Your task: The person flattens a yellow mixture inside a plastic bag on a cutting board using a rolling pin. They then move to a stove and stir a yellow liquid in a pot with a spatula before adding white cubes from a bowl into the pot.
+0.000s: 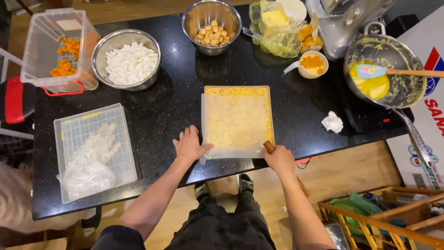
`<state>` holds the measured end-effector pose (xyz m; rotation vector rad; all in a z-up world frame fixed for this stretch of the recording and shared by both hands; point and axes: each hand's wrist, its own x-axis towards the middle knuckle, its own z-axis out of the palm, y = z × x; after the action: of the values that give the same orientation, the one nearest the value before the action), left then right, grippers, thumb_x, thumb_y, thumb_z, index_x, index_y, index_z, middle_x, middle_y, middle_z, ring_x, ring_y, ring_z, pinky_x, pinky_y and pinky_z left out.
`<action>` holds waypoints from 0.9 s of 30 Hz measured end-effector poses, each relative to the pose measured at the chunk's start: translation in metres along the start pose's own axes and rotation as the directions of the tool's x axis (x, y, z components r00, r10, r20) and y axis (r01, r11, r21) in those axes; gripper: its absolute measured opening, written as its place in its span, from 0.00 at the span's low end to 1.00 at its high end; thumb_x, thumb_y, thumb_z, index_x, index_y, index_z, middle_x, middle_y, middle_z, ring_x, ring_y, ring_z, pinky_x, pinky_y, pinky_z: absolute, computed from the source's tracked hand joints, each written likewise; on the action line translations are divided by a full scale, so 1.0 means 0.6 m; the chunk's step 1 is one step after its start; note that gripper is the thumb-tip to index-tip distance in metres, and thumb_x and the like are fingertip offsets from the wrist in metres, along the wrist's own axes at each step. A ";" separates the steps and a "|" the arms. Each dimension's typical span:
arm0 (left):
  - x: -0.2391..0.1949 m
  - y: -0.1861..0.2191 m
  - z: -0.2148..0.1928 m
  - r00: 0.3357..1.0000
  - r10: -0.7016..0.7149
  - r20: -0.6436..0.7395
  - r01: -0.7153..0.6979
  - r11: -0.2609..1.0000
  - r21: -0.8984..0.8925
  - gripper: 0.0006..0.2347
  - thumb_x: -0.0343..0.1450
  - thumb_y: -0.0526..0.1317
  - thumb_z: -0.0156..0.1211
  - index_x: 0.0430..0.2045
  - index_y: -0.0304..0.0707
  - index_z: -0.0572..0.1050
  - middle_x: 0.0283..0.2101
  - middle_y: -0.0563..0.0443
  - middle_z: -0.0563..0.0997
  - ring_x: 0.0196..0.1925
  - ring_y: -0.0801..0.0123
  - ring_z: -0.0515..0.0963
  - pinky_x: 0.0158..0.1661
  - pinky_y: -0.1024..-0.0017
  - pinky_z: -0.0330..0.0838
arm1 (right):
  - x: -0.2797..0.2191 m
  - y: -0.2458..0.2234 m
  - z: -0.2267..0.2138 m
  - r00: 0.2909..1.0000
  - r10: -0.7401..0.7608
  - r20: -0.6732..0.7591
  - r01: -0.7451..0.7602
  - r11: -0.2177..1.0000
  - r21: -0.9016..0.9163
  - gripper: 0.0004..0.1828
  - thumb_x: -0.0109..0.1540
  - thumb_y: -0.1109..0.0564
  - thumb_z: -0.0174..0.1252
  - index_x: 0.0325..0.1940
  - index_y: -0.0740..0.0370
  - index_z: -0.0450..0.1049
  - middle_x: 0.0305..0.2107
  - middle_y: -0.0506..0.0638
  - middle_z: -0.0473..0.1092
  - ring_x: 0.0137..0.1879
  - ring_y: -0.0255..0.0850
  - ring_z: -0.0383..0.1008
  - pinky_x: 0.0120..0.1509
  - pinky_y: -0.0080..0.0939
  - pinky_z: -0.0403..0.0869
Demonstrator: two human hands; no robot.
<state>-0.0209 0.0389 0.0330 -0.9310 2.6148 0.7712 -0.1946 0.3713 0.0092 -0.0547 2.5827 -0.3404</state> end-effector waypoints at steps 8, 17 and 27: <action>0.028 -0.115 0.158 0.998 0.060 -0.035 -0.069 0.939 -0.337 0.14 0.80 0.57 0.62 0.35 0.52 0.83 0.35 0.49 0.85 0.50 0.45 0.90 0.49 0.45 0.84 | -0.104 -0.197 0.020 0.672 -0.610 -0.420 0.601 0.781 -0.172 0.33 0.75 0.30 0.55 0.57 0.62 0.85 0.39 0.65 0.82 0.52 0.66 0.86 0.57 0.65 0.79; 0.031 -0.107 0.203 0.994 -0.109 0.014 0.094 0.774 -0.626 0.09 0.79 0.47 0.64 0.39 0.54 0.91 0.34 0.48 0.91 0.44 0.49 0.91 0.46 0.50 0.82 | -0.043 -0.254 0.199 0.551 -0.780 -0.297 0.708 0.625 -0.329 0.34 0.80 0.38 0.43 0.84 0.57 0.72 0.49 0.52 0.71 0.59 0.53 0.73 0.68 0.58 0.67; 0.010 -0.084 0.203 0.992 -0.121 0.022 0.100 0.689 -0.718 0.09 0.78 0.41 0.64 0.35 0.50 0.93 0.31 0.50 0.91 0.37 0.60 0.89 0.42 0.59 0.80 | 0.037 -0.378 0.154 0.706 -0.670 -0.228 0.561 0.726 -0.397 0.42 0.80 0.41 0.33 0.92 0.73 0.50 0.91 0.70 0.40 0.96 0.63 0.33 0.94 0.74 0.32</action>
<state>0.0146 0.0714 -0.0901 -1.2671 2.2200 1.8316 -0.1725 0.1281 -0.0213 -1.1098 2.8837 -0.1979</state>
